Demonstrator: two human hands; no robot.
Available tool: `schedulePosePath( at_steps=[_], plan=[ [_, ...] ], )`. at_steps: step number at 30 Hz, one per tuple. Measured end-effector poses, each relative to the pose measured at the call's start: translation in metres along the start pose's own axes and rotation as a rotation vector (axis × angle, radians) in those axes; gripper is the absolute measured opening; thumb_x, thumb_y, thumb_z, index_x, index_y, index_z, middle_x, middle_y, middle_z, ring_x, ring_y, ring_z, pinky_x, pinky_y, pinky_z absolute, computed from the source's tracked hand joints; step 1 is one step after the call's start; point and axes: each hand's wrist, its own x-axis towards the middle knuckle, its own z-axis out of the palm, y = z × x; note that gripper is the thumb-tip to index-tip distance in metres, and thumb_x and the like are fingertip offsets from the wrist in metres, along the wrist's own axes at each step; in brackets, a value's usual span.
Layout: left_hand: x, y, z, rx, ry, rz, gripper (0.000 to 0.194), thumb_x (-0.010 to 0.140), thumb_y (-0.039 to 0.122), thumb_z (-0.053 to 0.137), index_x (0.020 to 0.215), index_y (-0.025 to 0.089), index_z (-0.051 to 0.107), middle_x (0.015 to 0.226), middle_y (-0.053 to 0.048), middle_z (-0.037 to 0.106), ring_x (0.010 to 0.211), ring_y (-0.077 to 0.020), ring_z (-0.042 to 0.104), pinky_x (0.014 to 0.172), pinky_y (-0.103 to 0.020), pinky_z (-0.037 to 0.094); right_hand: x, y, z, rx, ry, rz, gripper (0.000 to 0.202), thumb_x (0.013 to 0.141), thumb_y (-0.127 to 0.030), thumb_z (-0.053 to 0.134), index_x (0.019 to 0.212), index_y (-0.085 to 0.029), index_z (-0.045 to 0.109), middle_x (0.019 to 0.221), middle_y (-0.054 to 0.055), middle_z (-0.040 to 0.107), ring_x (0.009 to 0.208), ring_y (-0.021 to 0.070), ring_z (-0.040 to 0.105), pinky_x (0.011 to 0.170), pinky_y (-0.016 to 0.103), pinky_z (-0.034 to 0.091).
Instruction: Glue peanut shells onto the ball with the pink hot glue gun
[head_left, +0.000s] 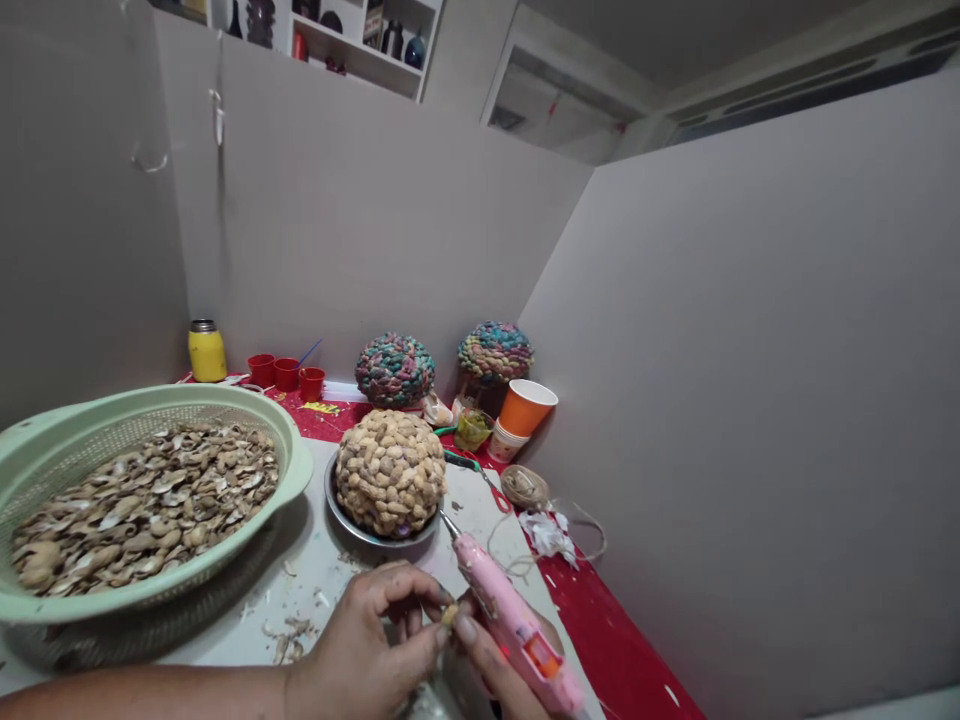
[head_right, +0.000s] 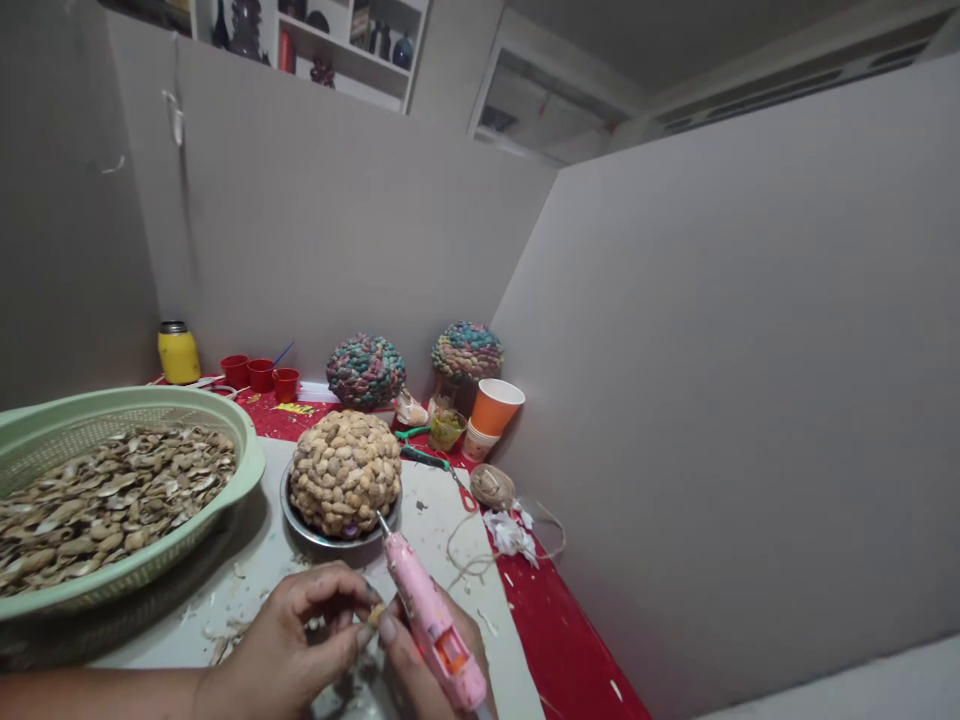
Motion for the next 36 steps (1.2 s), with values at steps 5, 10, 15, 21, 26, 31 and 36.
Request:
schedulePosePath(
  at_steps=[5, 10, 15, 21, 26, 31, 36],
  plan=[
    [-0.002, 0.002, -0.003, 0.049, -0.004, 0.014, 0.007, 0.078, 0.019, 0.065, 0.08, 0.017, 0.071, 0.069, 0.0, 0.061, 0.062, -0.0135, 0.051, 0.061, -0.023, 0.042, -0.002, 0.0, 0.005, 0.119, -0.052, 0.004, 0.04, 0.075, -0.057, 0.072, 0.077, -0.018, 0.064, 0.064, 0.0, 0.053, 0.054, 0.0132, 0.042, 0.051, 0.024, 0.04],
    [-0.003, 0.001, -0.004, 0.06, -0.032, 0.013, 0.011, 0.079, 0.02, 0.063, 0.083, 0.016, 0.072, 0.072, -0.001, 0.063, 0.063, -0.0143, 0.052, 0.061, -0.024, 0.044, -0.001, -0.003, 0.004, 0.154, -0.143, -0.002, 0.038, 0.08, -0.053, 0.07, 0.073, -0.018, 0.058, 0.061, -0.004, 0.045, 0.052, 0.0109, 0.034, 0.047, 0.022, 0.03],
    [-0.004, -0.005, -0.003, 0.055, -0.04, 0.018, 0.01, 0.079, 0.022, 0.064, 0.083, 0.016, 0.07, 0.072, -0.002, 0.065, 0.061, -0.0135, 0.053, 0.061, -0.023, 0.046, -0.003, -0.003, -0.001, 0.174, -0.22, -0.09, 0.038, 0.083, -0.052, 0.068, 0.073, -0.019, 0.053, 0.058, -0.006, 0.039, 0.051, 0.0097, 0.03, 0.048, 0.022, 0.029],
    [-0.007, -0.014, -0.004, 0.023, -0.046, -0.007, 0.016, 0.077, 0.023, 0.069, 0.091, 0.017, 0.068, 0.069, 0.0, 0.064, 0.06, -0.0132, 0.056, 0.06, -0.022, 0.047, -0.003, 0.003, -0.007, 0.168, -0.227, -0.185, 0.035, 0.089, -0.046, 0.064, 0.074, -0.018, 0.05, 0.064, -0.004, 0.04, 0.058, 0.0107, 0.033, 0.052, 0.023, 0.03],
    [-0.007, -0.012, -0.004, -0.012, -0.072, -0.055, 0.014, 0.075, 0.025, 0.071, 0.086, 0.016, 0.068, 0.066, 0.0, 0.063, 0.059, -0.013, 0.055, 0.06, -0.023, 0.047, -0.002, 0.006, -0.006, 0.215, -0.282, -0.187, 0.036, 0.087, -0.047, 0.065, 0.073, -0.018, 0.048, 0.063, -0.004, 0.038, 0.056, 0.0104, 0.031, 0.05, 0.023, 0.029],
    [-0.007, -0.01, -0.002, -0.055, -0.091, -0.112, 0.014, 0.072, 0.023, 0.071, 0.083, 0.014, 0.068, 0.06, 0.001, 0.058, 0.056, -0.012, 0.052, 0.057, -0.022, 0.044, 0.0, 0.007, -0.008, 0.203, -0.312, -0.2, 0.036, 0.087, -0.049, 0.065, 0.074, -0.017, 0.052, 0.064, -0.004, 0.039, 0.057, 0.011, 0.032, 0.05, 0.023, 0.03],
    [-0.005, -0.012, 0.001, -0.07, -0.075, -0.101, 0.013, 0.069, 0.018, 0.07, 0.081, 0.014, 0.069, 0.062, 0.001, 0.058, 0.056, -0.0114, 0.05, 0.056, -0.022, 0.042, 0.001, 0.016, -0.013, 0.085, -0.298, -0.19, 0.037, 0.087, -0.053, 0.062, 0.081, -0.016, 0.063, 0.065, 0.001, 0.05, 0.059, 0.015, 0.045, 0.053, 0.025, 0.041]
  ],
)
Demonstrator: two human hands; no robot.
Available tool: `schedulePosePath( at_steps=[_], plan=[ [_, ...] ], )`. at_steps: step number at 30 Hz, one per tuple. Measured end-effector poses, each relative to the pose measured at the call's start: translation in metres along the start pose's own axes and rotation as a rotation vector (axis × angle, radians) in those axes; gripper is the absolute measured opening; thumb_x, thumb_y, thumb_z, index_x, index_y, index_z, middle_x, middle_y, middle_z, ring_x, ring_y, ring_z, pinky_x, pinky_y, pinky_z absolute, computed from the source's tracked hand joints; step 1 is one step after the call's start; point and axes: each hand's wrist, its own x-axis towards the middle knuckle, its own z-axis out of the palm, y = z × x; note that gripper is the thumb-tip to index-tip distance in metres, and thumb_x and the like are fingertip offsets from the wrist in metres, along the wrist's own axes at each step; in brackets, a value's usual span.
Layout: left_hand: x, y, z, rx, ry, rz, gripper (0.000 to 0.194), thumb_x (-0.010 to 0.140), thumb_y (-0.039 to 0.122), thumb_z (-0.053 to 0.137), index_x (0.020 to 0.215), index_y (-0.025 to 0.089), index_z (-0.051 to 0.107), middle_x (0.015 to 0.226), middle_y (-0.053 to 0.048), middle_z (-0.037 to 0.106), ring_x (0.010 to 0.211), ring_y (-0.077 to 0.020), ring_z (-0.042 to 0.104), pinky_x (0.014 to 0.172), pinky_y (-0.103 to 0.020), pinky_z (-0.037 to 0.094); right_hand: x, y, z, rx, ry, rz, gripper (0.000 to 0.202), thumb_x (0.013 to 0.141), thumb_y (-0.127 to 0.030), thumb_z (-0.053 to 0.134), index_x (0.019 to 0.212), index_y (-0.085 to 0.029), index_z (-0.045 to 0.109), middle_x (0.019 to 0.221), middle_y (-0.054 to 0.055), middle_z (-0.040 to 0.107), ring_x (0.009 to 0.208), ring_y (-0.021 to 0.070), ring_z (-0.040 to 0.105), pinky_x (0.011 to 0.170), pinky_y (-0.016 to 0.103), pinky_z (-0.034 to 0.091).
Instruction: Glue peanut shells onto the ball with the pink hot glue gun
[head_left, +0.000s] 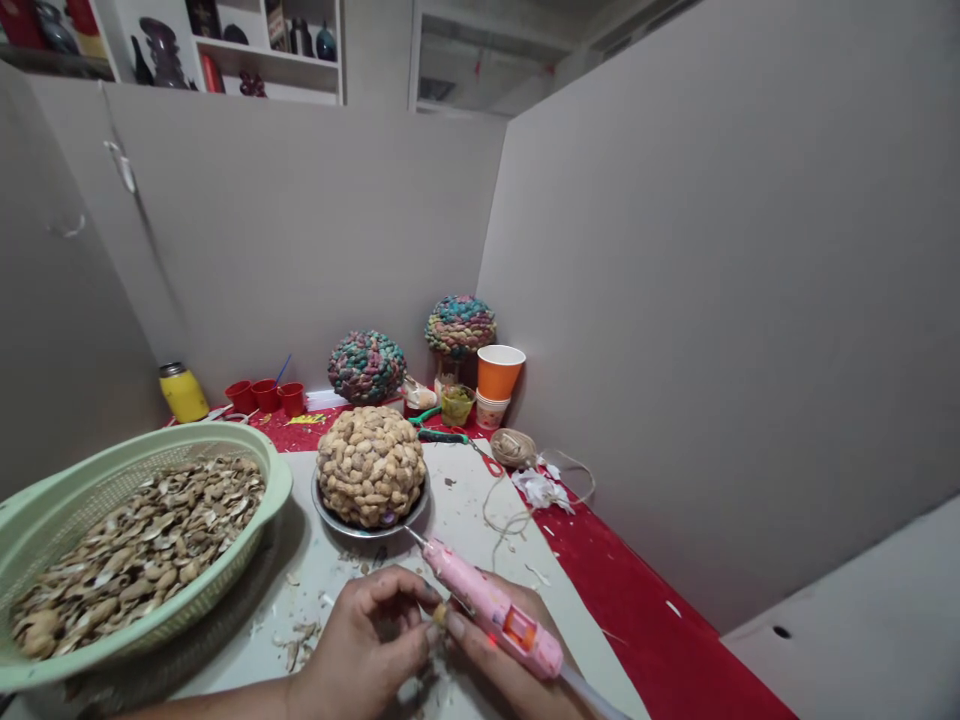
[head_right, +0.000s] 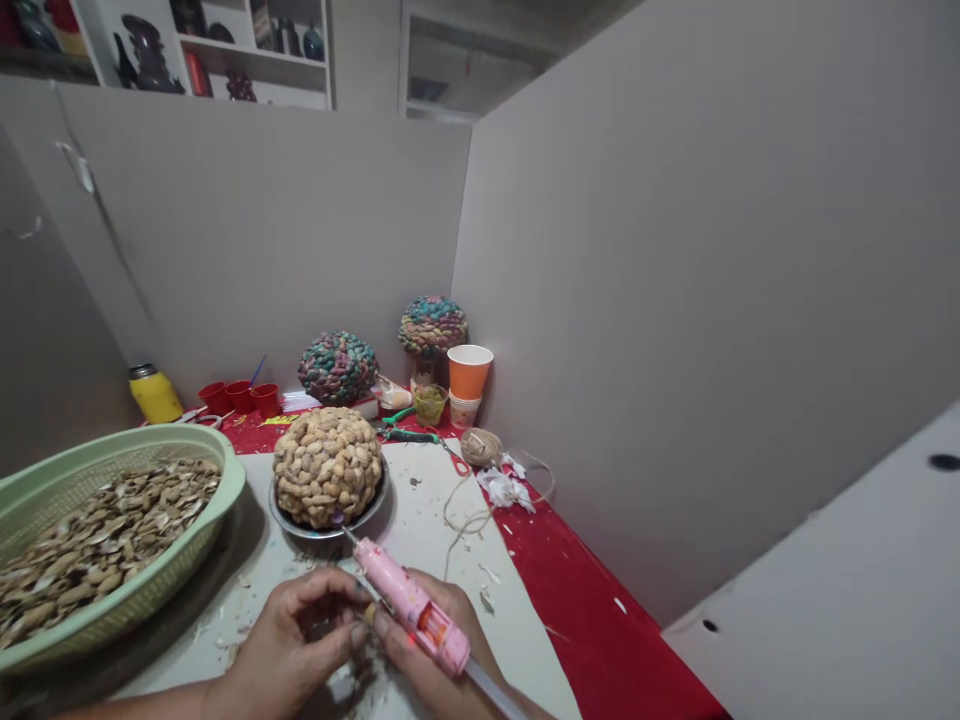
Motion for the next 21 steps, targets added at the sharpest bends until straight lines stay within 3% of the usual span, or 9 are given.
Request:
schedulePosePath(
  at_steps=[6, 12, 21],
  plan=[
    [0.001, -0.003, 0.002, -0.084, -0.006, 0.007, 0.012, 0.068, 0.019, 0.071, 0.079, 0.013, 0.069, 0.063, 0.0, 0.058, 0.057, -0.0115, 0.049, 0.056, -0.022, 0.04, 0.0, 0.022, -0.004, -0.215, 0.04, -0.066, 0.036, 0.087, -0.053, 0.062, 0.086, -0.018, 0.07, 0.067, 0.003, 0.061, 0.06, 0.0174, 0.057, 0.057, 0.024, 0.05],
    [0.001, -0.002, 0.002, -0.107, -0.028, -0.011, 0.012, 0.065, 0.014, 0.07, 0.077, 0.012, 0.068, 0.065, 0.0, 0.058, 0.06, -0.0117, 0.048, 0.059, -0.023, 0.041, 0.002, 0.04, -0.005, -0.222, 0.052, -0.096, 0.043, 0.085, -0.06, 0.06, 0.087, -0.018, 0.071, 0.066, 0.004, 0.062, 0.059, 0.0197, 0.06, 0.054, 0.025, 0.051],
    [0.0, -0.002, 0.003, -0.114, -0.076, -0.035, 0.011, 0.068, 0.016, 0.069, 0.079, 0.012, 0.067, 0.068, -0.001, 0.06, 0.064, -0.013, 0.05, 0.063, -0.025, 0.043, -0.004, 0.017, -0.01, -0.265, 0.006, -0.07, 0.038, 0.085, -0.055, 0.06, 0.078, -0.019, 0.067, 0.065, 0.004, 0.06, 0.065, 0.022, 0.062, 0.066, 0.028, 0.055]
  ],
)
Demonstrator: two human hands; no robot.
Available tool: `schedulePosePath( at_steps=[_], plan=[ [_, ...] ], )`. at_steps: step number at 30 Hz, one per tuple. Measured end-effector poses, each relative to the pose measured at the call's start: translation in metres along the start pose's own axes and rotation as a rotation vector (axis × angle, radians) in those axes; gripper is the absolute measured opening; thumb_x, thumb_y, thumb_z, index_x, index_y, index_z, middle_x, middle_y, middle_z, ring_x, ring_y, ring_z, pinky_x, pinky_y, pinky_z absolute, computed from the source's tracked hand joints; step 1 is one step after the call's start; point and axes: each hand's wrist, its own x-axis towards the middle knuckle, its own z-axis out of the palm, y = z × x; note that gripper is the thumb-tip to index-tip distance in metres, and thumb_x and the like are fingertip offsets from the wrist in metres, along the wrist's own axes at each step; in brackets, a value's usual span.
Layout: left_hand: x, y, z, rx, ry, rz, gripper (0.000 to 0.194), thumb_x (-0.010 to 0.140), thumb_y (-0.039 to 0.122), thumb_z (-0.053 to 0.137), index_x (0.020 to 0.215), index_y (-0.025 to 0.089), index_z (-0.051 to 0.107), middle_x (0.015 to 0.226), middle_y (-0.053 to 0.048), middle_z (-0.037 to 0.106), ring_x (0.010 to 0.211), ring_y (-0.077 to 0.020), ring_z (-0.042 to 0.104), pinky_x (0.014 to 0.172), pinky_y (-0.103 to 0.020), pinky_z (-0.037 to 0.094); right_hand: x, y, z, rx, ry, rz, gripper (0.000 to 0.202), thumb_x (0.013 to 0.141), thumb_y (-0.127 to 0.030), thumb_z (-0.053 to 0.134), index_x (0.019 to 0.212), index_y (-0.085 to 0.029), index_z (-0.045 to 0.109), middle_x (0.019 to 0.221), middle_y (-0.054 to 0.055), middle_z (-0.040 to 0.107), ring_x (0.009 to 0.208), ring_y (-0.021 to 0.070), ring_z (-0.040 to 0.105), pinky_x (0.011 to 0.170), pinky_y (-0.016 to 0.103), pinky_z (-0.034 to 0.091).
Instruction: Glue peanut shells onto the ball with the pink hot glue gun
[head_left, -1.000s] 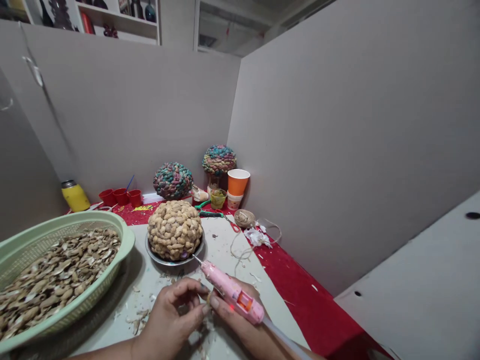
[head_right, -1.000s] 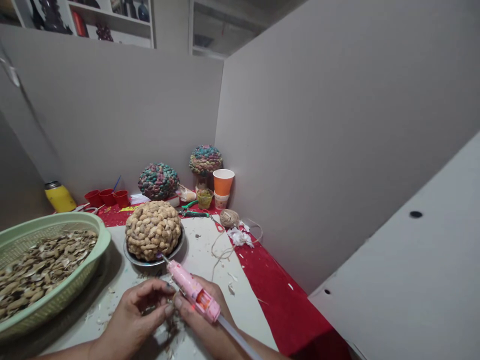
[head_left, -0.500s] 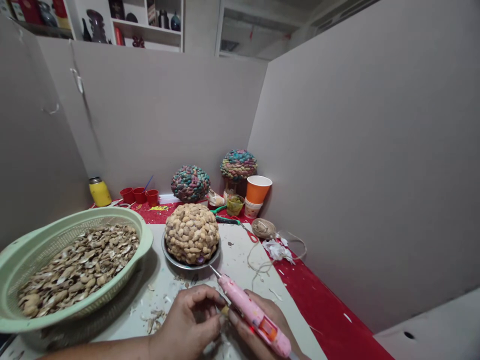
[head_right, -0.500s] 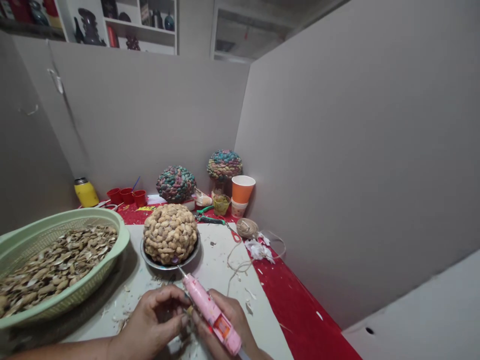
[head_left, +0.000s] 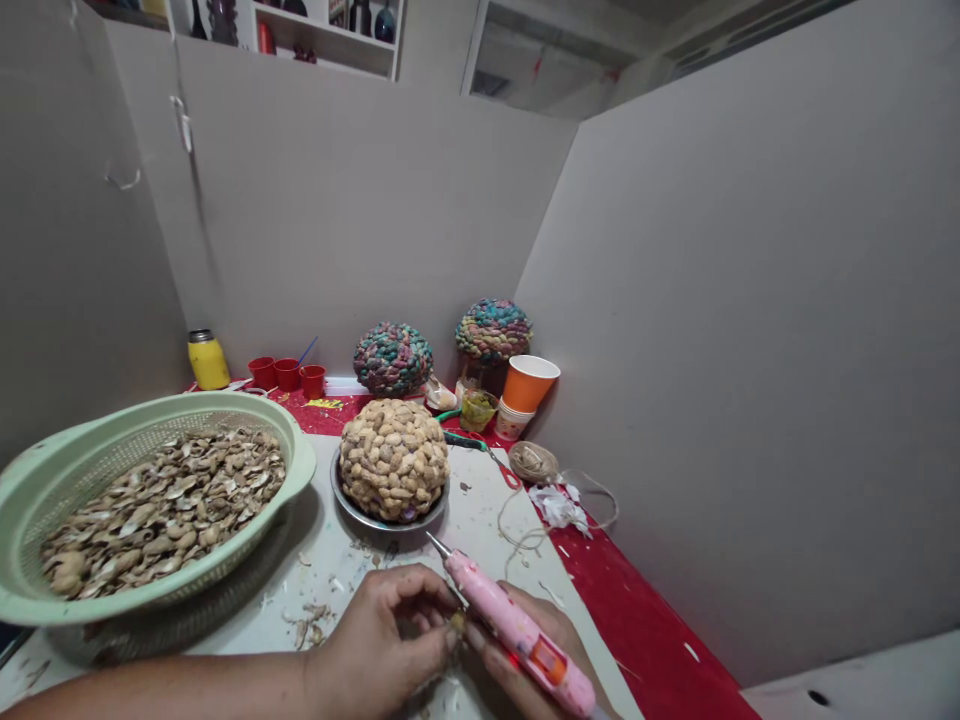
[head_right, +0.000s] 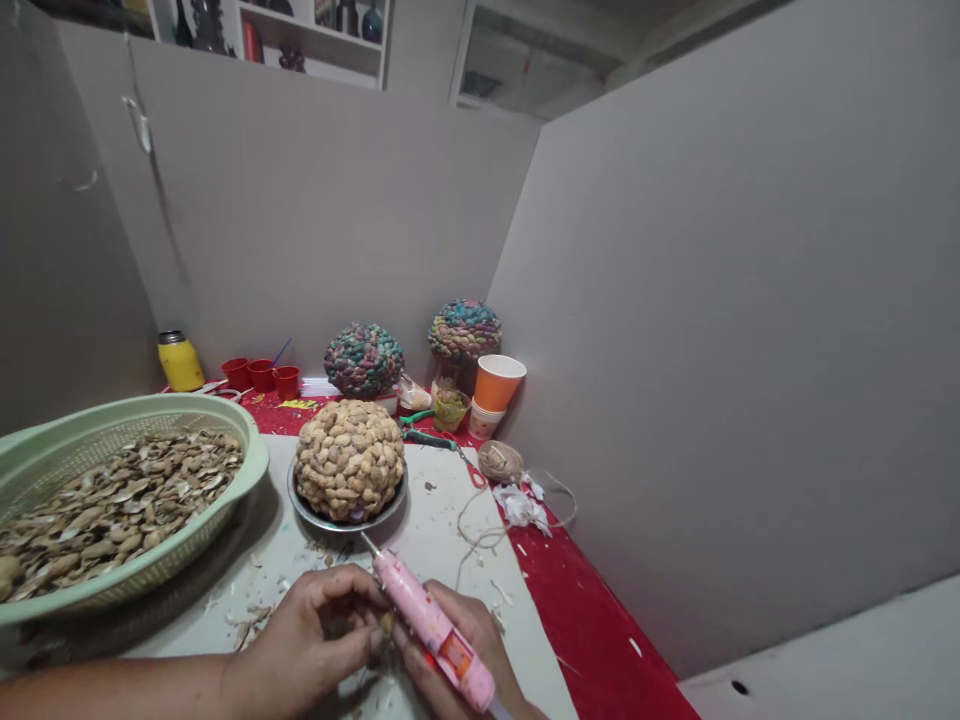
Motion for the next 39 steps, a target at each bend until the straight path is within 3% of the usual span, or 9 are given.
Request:
schedulePosePath(
  at_steps=[14, 24, 33, 36, 39],
  plan=[
    [0.003, 0.005, -0.003, -0.142, -0.054, -0.062, 0.011, 0.066, 0.015, 0.071, 0.076, 0.014, 0.065, 0.066, 0.002, 0.059, 0.063, -0.0114, 0.049, 0.062, -0.023, 0.041, 0.004, -0.011, -0.001, 0.122, -0.101, 0.069, 0.034, 0.086, -0.052, 0.061, 0.079, -0.019, 0.065, 0.069, 0.004, 0.06, 0.062, 0.0197, 0.056, 0.06, 0.03, 0.05],
    [0.003, 0.001, -0.001, -0.143, 0.009, -0.095, 0.014, 0.065, 0.014, 0.073, 0.075, 0.013, 0.062, 0.069, 0.001, 0.06, 0.061, -0.0109, 0.051, 0.06, -0.023, 0.041, 0.006, 0.001, 0.0, -0.141, -0.069, -0.178, 0.03, 0.092, -0.041, 0.052, 0.072, -0.02, 0.046, 0.065, -0.002, 0.048, 0.055, 0.0119, 0.043, 0.052, 0.023, 0.034],
    [0.003, 0.003, -0.003, -0.091, 0.024, -0.066, 0.014, 0.07, 0.018, 0.076, 0.074, 0.014, 0.063, 0.071, 0.0, 0.061, 0.065, -0.0125, 0.052, 0.062, -0.024, 0.044, 0.018, -0.002, 0.004, -0.284, 0.047, -0.489, 0.048, 0.099, -0.058, 0.037, 0.067, -0.022, 0.036, 0.058, -0.005, 0.039, 0.048, 0.0098, 0.035, 0.046, 0.024, 0.025],
    [0.004, 0.005, -0.003, -0.084, 0.034, -0.063, 0.017, 0.07, 0.022, 0.078, 0.074, 0.014, 0.063, 0.071, 0.0, 0.062, 0.065, -0.0126, 0.053, 0.063, -0.023, 0.045, 0.019, -0.005, 0.005, -0.301, 0.057, -0.505, 0.045, 0.1, -0.053, 0.039, 0.068, -0.022, 0.035, 0.059, -0.004, 0.04, 0.049, 0.0104, 0.035, 0.046, 0.024, 0.026],
    [0.005, 0.004, -0.004, -0.103, 0.034, -0.075, 0.02, 0.071, 0.025, 0.079, 0.075, 0.015, 0.063, 0.07, 0.001, 0.061, 0.063, -0.0114, 0.053, 0.062, -0.022, 0.045, 0.017, -0.01, 0.003, -0.246, 0.027, -0.398, 0.035, 0.096, -0.043, 0.046, 0.07, -0.022, 0.038, 0.061, -0.004, 0.043, 0.05, 0.0105, 0.038, 0.048, 0.024, 0.029]
  ],
)
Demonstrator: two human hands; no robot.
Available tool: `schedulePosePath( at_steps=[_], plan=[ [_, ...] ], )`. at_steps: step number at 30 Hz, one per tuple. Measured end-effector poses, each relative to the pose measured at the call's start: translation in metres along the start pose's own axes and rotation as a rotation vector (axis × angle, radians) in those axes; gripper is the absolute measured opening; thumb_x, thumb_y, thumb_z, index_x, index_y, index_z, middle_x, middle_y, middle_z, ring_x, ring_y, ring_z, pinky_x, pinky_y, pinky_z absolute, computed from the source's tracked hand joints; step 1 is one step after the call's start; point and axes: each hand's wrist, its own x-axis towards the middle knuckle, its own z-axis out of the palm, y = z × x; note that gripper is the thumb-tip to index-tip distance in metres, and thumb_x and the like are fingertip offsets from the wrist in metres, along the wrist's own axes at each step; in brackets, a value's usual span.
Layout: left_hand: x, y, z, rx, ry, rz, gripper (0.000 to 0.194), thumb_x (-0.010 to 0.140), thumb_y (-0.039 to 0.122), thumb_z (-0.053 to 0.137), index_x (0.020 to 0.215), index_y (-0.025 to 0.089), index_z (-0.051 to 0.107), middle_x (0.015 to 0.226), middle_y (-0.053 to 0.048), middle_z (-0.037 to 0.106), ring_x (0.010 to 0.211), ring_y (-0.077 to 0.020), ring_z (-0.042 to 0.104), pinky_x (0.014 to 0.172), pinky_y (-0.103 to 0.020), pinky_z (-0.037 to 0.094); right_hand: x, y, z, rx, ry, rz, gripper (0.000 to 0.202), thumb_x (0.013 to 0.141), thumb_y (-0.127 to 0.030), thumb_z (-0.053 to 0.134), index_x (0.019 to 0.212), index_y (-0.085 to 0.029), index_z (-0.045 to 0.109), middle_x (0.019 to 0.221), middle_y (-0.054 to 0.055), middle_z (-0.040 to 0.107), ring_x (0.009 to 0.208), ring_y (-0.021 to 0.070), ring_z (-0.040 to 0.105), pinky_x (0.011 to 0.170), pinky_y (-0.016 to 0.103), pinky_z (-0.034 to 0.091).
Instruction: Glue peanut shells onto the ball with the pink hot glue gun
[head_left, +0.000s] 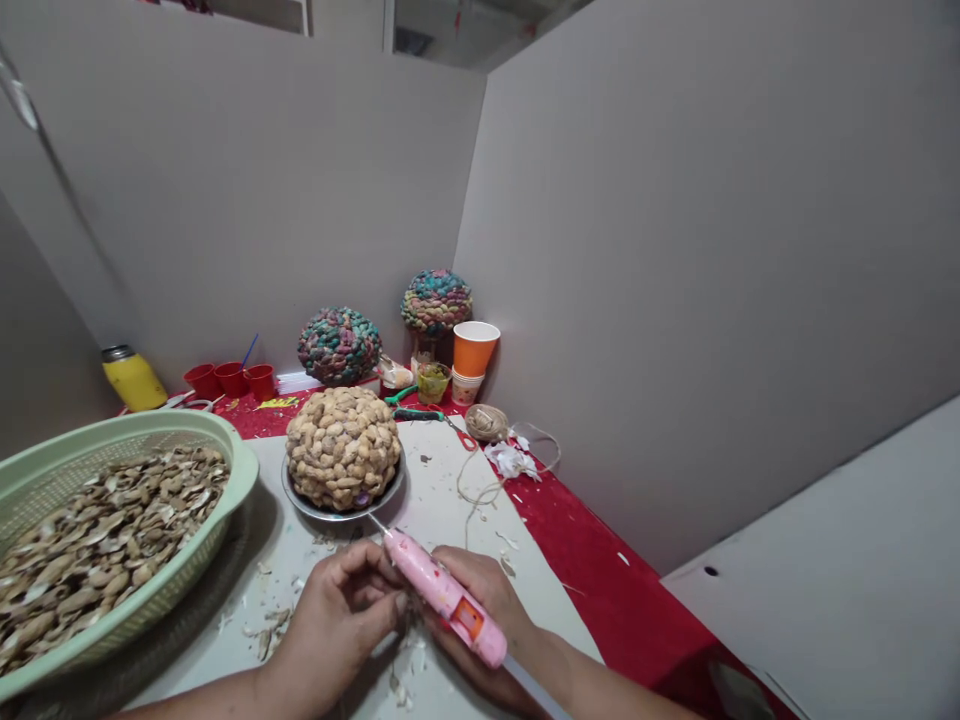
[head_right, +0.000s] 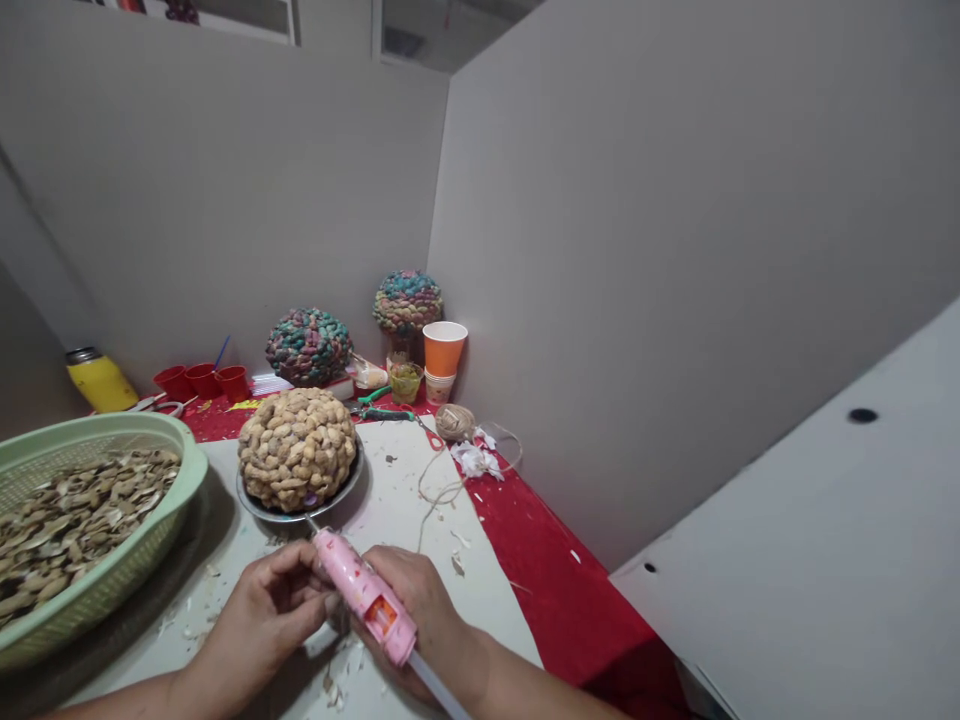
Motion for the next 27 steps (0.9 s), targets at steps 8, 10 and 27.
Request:
schedulePosePath(
  at_steps=[8, 10, 27],
  plan=[
    [0.0, -0.004, -0.002, 0.015, 0.0, -0.01, 0.021, 0.073, 0.028, 0.08, 0.078, 0.015, 0.065, 0.074, 0.0, 0.064, 0.066, -0.0121, 0.056, 0.065, -0.023, 0.047, 0.0, 0.002, -0.001, 0.037, -0.005, -0.041, 0.027, 0.091, -0.034, 0.048, 0.07, -0.023, 0.034, 0.062, -0.005, 0.04, 0.052, 0.011, 0.036, 0.05, 0.024, 0.027],
    [0.0, -0.004, -0.001, 0.027, 0.004, -0.011, 0.021, 0.072, 0.028, 0.08, 0.079, 0.015, 0.066, 0.076, -0.001, 0.065, 0.068, -0.013, 0.057, 0.066, -0.024, 0.048, -0.001, 0.006, 0.001, -0.002, 0.007, -0.096, 0.031, 0.095, -0.038, 0.044, 0.07, -0.023, 0.033, 0.061, -0.004, 0.04, 0.052, 0.0116, 0.035, 0.049, 0.025, 0.027],
    [-0.002, -0.007, -0.001, 0.005, 0.042, 0.009, 0.02, 0.072, 0.025, 0.08, 0.074, 0.015, 0.063, 0.073, 0.0, 0.062, 0.066, -0.012, 0.054, 0.064, -0.023, 0.047, -0.005, 0.013, 0.006, -0.003, 0.039, -0.145, 0.028, 0.097, -0.039, 0.041, 0.075, -0.023, 0.034, 0.063, -0.004, 0.041, 0.052, 0.0129, 0.037, 0.052, 0.026, 0.028]
  ],
)
